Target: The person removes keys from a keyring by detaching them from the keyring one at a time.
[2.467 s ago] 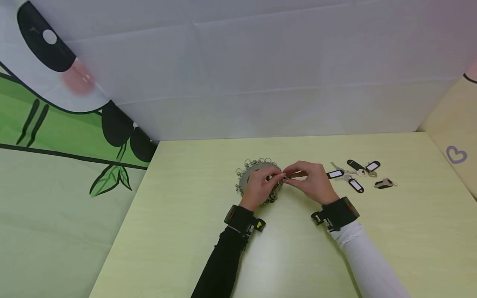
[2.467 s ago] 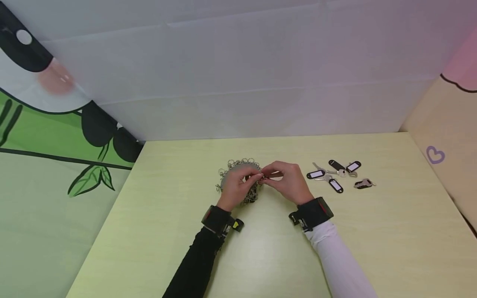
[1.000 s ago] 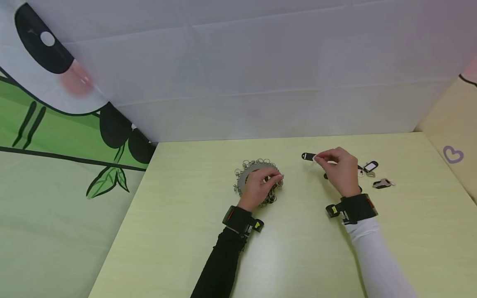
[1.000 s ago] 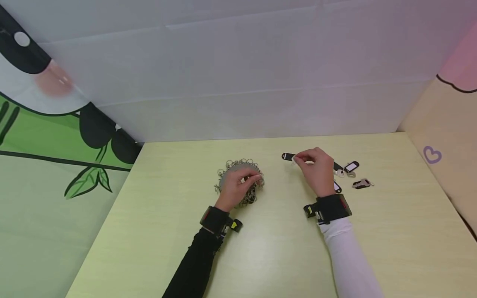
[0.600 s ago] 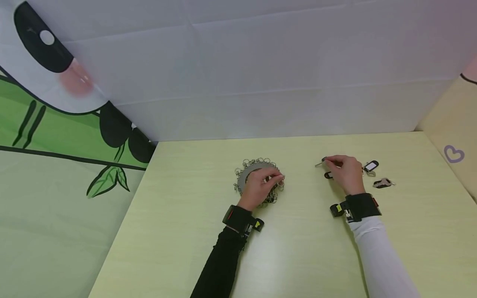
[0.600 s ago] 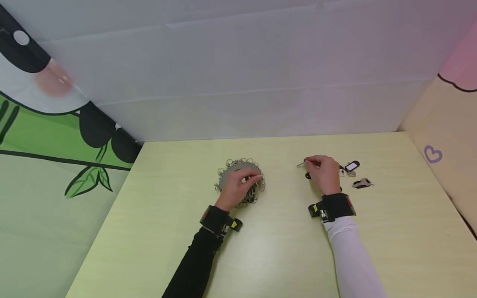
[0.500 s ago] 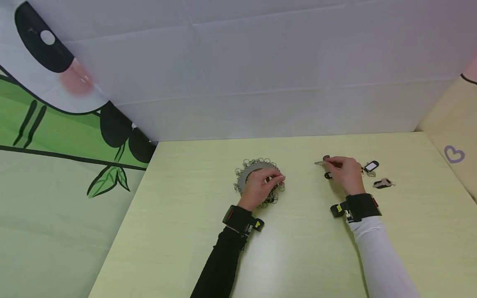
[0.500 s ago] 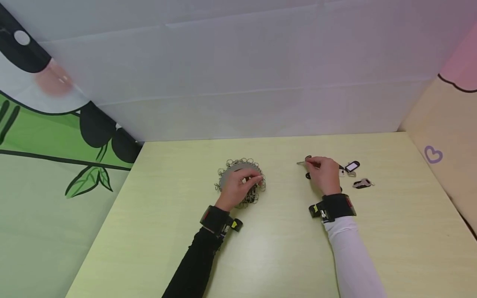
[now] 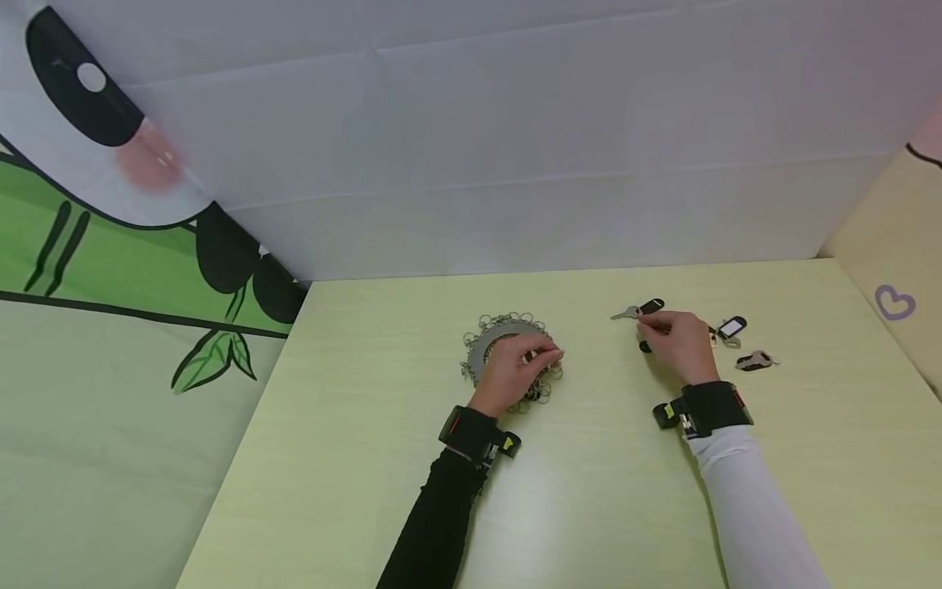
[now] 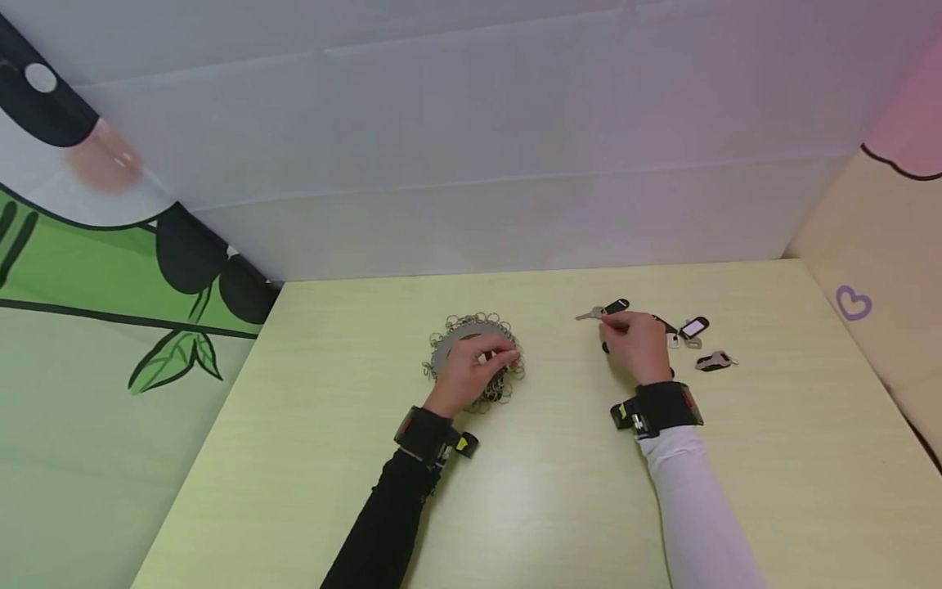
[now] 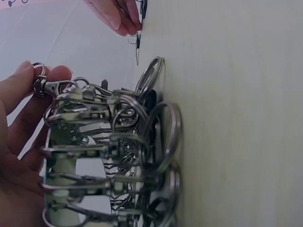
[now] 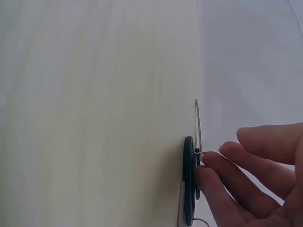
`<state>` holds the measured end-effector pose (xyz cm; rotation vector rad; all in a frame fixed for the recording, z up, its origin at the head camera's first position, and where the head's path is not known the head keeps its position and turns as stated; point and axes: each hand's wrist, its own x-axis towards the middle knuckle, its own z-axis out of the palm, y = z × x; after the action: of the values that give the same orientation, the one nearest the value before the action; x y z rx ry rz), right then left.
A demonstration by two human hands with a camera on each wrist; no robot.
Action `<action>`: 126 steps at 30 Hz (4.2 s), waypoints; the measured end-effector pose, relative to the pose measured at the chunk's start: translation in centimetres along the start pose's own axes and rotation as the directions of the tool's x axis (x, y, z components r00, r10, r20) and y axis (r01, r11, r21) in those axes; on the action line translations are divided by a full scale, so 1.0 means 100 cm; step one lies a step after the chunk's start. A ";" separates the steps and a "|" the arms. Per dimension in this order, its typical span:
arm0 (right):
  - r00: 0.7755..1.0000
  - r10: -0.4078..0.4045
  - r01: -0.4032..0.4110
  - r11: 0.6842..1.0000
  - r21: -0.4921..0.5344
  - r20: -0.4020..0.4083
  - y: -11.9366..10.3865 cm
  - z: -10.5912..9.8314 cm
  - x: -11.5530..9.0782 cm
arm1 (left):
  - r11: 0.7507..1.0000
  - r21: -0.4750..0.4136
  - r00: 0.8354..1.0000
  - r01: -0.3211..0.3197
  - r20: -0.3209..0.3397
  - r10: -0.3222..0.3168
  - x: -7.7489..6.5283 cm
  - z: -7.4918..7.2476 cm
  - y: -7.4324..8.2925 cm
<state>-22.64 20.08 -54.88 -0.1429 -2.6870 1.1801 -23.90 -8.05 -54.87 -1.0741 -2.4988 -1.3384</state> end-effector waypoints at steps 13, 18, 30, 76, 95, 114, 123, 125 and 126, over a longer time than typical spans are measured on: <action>0.998 -0.050 0.049 0.999 -0.025 -0.036 -0.006 0.001 0.001 | 0.999 0.014 0.992 0.047 0.120 -0.049 -0.001 0.001 -0.003; 0.997 -0.064 0.064 0.998 -0.018 -0.033 -0.008 0.001 0.000 | 0.997 0.004 0.978 0.078 0.192 -0.077 -0.002 -0.002 0.000; 0.995 -0.092 0.092 0.996 -0.010 -0.033 -0.009 0.002 0.000 | 0.924 0.312 0.915 0.221 0.261 -0.307 -0.009 -0.047 -0.003; 0.800 -0.405 0.338 0.914 0.226 0.442 -0.049 0.029 -0.014 | 0.960 0.033 0.951 0.279 0.129 -0.280 -0.002 -0.032 -0.006; 0.786 -0.422 0.301 0.899 0.318 0.451 -0.050 0.042 -0.015 | 0.931 0.361 0.995 -0.060 0.093 0.028 0.006 -0.001 -0.005; 0.808 -0.426 0.343 0.902 0.262 0.408 -0.055 0.042 -0.012 | 0.982 0.190 0.997 0.021 0.068 -0.035 0.003 -0.003 -0.007; 0.797 -0.542 0.544 0.836 0.074 0.266 -0.056 0.048 -0.016 | 0.936 0.347 0.998 -0.063 0.047 0.050 0.005 0.002 -0.008; 0.786 -0.578 0.590 0.807 0.012 0.218 -0.056 0.049 -0.017 | 0.925 0.371 0.997 -0.077 0.045 0.064 0.005 0.001 -0.005; 0.783 -0.590 0.604 0.797 -0.017 0.196 -0.057 0.050 -0.017 | 0.923 0.377 0.997 -0.078 0.043 0.066 0.005 0.001 -0.003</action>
<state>-22.09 12.39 -54.22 0.7940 -2.5988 0.9068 -24.42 -7.84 -54.97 -1.0855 -2.5615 -0.7752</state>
